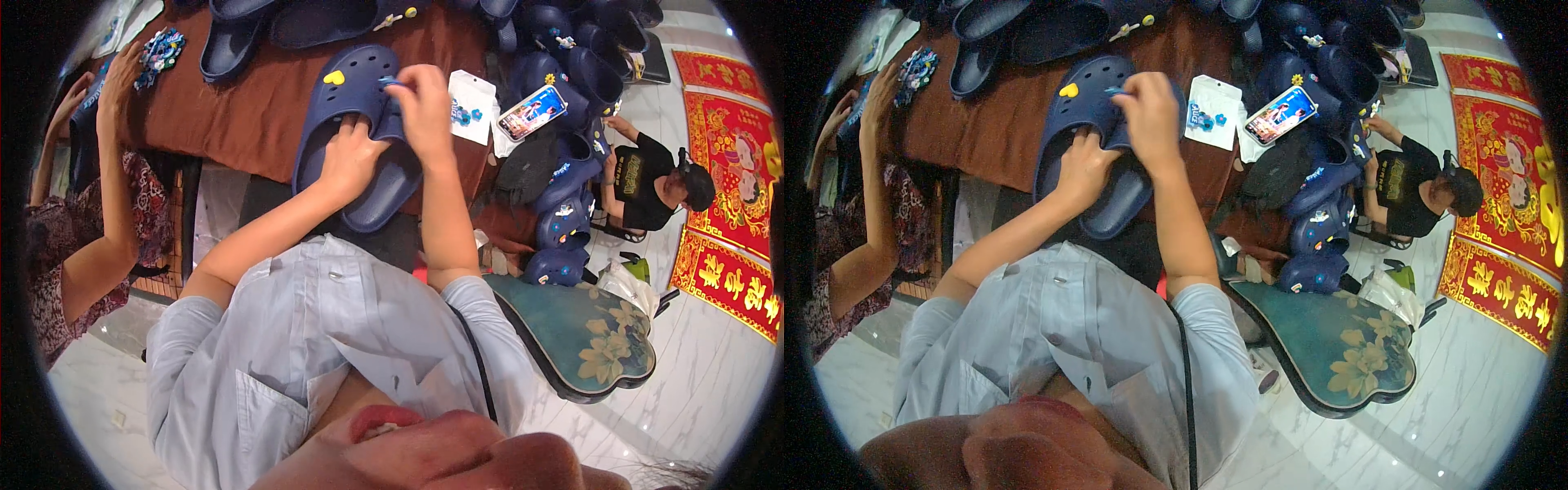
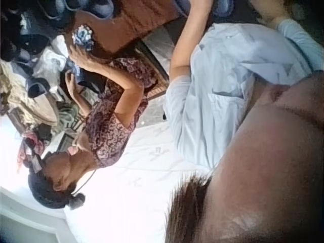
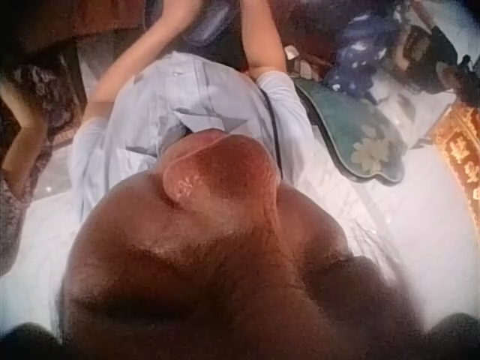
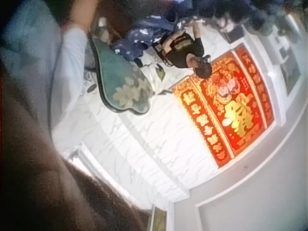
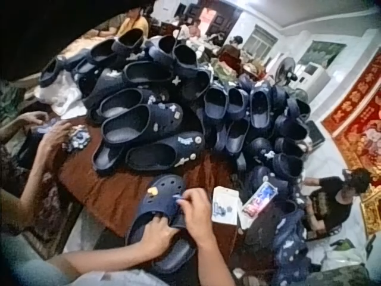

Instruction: The person is seen attaching small decorative pins to dark blue clogs.

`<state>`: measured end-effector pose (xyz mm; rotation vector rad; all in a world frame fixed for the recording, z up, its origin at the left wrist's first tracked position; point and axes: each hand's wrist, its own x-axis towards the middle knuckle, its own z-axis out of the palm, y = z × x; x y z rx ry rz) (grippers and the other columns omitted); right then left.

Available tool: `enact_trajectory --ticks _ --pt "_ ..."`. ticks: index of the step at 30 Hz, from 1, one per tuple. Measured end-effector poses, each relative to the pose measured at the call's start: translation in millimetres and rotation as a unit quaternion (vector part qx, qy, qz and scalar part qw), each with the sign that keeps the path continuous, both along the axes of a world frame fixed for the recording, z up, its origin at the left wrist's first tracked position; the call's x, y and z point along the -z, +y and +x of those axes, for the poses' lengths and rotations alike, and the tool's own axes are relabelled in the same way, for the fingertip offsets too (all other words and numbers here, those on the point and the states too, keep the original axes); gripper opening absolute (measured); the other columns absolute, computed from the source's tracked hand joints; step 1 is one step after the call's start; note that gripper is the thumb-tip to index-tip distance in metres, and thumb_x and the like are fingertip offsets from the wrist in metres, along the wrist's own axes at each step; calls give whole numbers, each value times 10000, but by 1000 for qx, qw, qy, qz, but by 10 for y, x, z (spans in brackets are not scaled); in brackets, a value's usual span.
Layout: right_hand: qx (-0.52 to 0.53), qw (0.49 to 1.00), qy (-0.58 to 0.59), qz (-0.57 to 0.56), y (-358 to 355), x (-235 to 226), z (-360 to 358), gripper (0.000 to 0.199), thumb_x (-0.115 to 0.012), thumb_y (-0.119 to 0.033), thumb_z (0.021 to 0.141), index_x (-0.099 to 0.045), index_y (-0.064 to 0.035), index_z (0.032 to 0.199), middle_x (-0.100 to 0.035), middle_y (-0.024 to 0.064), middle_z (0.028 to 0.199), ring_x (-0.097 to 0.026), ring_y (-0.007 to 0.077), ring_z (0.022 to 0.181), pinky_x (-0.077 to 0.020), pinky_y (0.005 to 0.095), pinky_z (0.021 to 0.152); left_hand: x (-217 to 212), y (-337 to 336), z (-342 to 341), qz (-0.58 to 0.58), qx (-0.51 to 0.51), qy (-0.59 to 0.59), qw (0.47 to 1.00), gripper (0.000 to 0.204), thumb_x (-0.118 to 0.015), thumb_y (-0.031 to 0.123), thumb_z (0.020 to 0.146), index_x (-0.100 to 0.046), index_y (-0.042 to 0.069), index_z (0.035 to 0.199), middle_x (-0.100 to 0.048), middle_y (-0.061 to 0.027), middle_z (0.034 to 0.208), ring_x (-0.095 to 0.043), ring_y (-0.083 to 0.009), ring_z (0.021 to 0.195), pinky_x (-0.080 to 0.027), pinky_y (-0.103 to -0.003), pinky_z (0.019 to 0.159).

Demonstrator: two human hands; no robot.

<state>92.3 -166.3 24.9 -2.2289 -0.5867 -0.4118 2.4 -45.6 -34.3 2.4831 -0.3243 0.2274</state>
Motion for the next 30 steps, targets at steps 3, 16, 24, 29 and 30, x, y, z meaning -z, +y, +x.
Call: enact_trajectory --ticks 3,16,24,29,30 --pt "115 992 41 19 -458 60 190 163 -703 -51 791 -583 -5 891 -632 137 811 -611 270 750 -483 353 715 -5 19 -24 -5 -14 -4 1000 221 -616 126 799 -766 156 959 -544 -201 1100 -551 -394 1093 -549 -469 810" --pt "-153 984 -17 -84 66 -113 387 304 -652 -45 843 -667 -32 1147 -664 175 1146 -604 351 1093 -471 408 954 23 11 -23 -28 -29 -55 998 310 -590 101 780 -740 200 1031 -554 -199 979 -570 -397 970 -547 -462 732" --pt "-317 937 -8 -146 453 194 447 246 -596 -4 772 -640 17 1013 -628 182 1078 -578 366 1029 -458 413 948 66 -33 0 -20 -32 -49 998 194 -590 175 805 -745 134 914 -570 -191 1117 -558 -375 1047 -543 -446 787" --pt "-308 941 25 -137 544 215 405 298 -694 -38 750 -619 -9 1037 -574 164 1018 -514 351 987 -431 420 875 115 -19 -39 -25 -19 -28 999 177 -608 157 799 -757 140 894 -573 -175 1150 -560 -356 1056 -540 -441 784" --pt "-293 940 42 -171 557 213 391 328 -726 -77 757 -611 -27 1060 -559 156 1049 -498 354 1016 -418 418 896 101 -22 -44 -26 -22 -29 999 177 -609 150 795 -758 143 890 -575 -174 1149 -564 -356 1049 -543 -439 776"
